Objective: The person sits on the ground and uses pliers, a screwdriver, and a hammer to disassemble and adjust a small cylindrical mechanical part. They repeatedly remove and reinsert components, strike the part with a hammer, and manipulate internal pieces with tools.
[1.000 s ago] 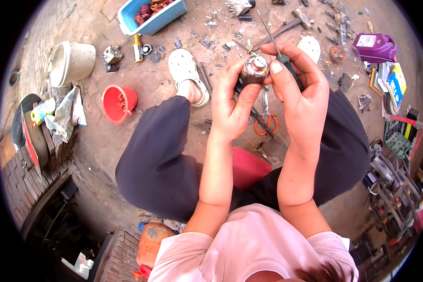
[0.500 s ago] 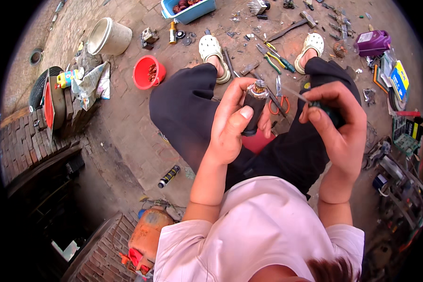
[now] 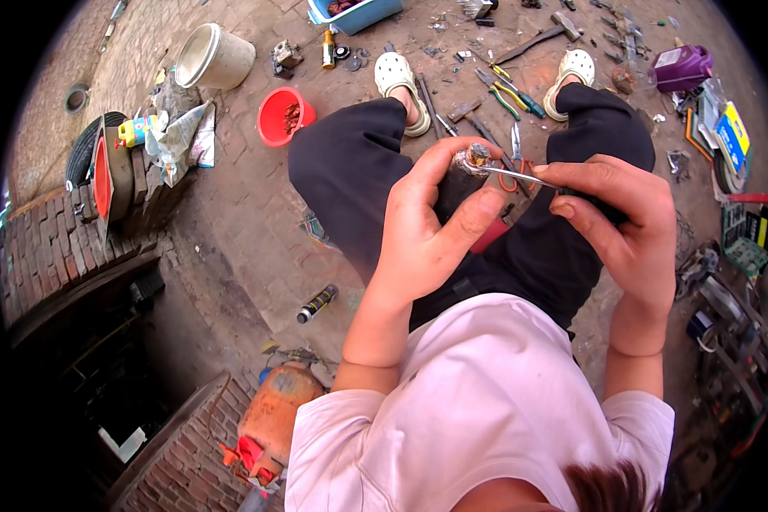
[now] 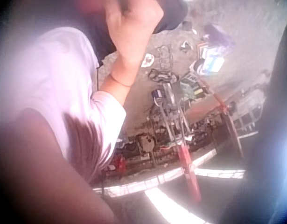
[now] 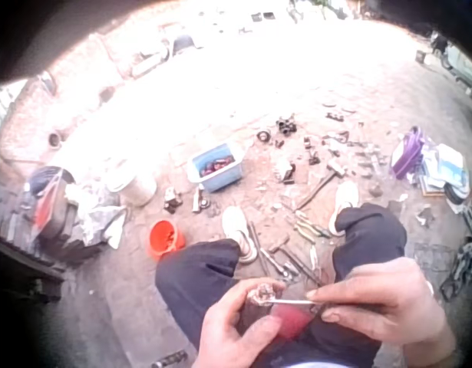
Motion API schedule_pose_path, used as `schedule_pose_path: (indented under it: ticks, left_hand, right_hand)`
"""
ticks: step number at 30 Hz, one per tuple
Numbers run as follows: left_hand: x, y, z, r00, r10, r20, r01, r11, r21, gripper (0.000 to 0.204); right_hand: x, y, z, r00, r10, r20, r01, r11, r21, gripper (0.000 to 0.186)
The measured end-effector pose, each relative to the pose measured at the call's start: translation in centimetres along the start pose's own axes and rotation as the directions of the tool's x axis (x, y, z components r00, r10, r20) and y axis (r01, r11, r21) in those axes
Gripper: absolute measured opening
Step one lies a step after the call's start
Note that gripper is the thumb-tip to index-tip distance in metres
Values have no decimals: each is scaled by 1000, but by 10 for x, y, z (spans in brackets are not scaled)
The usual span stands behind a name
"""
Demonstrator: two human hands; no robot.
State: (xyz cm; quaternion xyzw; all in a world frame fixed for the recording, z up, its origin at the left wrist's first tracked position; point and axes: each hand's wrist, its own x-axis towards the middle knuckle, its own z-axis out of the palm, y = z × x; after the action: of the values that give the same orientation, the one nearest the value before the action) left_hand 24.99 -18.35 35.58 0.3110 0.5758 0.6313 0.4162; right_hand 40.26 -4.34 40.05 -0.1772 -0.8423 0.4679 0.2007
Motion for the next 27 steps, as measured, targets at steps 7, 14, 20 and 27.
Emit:
schedule_pose_path:
  ticks: [7,14,20,27]
  left_hand:
    - [-2,-6,0,977,136,-166,-67,928,367,32]
    - [-4,-11,-4,962,143,-233,-33,908,418,39]
    - [-4,-17,-4,936,149,-318,-13,920,392,41]
    - [0,-21,-5,934,77,-348,63,925,374,35]
  right_hand:
    - [2,5,8,978,-208,21,208,954,-215,29]
    - [-4,20,28,967,-253,-27,243,951,-193,37]
    - [-8,29,47,943,-323,-85,286,914,-288,42]
    - [-11,42,69,891,-390,-230,298,888,-350,47]
